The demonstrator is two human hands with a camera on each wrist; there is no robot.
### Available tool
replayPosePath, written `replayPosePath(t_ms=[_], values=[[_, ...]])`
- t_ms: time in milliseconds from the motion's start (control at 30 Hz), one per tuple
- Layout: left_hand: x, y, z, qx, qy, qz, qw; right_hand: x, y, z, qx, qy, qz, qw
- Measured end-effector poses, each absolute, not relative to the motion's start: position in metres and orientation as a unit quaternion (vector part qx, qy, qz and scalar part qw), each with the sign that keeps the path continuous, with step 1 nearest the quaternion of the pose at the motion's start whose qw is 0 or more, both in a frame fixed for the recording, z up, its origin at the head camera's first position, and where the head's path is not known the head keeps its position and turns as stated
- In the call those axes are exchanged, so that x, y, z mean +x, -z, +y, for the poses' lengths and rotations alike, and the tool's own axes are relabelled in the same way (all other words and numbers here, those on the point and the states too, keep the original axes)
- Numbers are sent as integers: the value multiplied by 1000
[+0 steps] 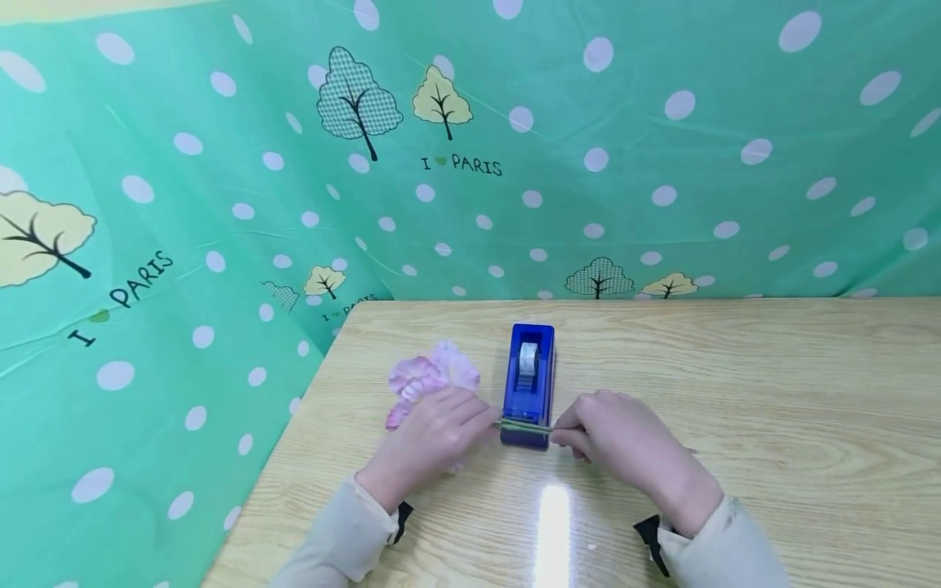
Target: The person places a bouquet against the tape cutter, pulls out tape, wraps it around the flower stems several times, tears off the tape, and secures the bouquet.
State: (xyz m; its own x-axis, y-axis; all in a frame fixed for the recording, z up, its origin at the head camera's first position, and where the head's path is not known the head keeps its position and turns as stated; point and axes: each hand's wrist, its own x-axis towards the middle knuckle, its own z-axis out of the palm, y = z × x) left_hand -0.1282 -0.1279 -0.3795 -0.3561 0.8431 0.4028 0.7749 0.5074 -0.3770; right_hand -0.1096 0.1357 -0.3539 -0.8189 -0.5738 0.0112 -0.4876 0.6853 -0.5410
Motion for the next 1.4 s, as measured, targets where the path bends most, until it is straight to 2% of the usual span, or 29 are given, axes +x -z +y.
replayPosePath(t_ms=[233,700,1233,1400], values=[[-129,383,-126,-499,-61,-813,293,-110,358,140,-277,288,909,114],[-129,386,-126,-499,-72,-823,261,-112,364,135,-283,268,915,106],[-128,387,-124,-488,-42,-837,243,-107,357,134,-273,246,928,66],[-128,386,-125,-485,-34,-844,229,-111,349,130,-269,246,931,9]])
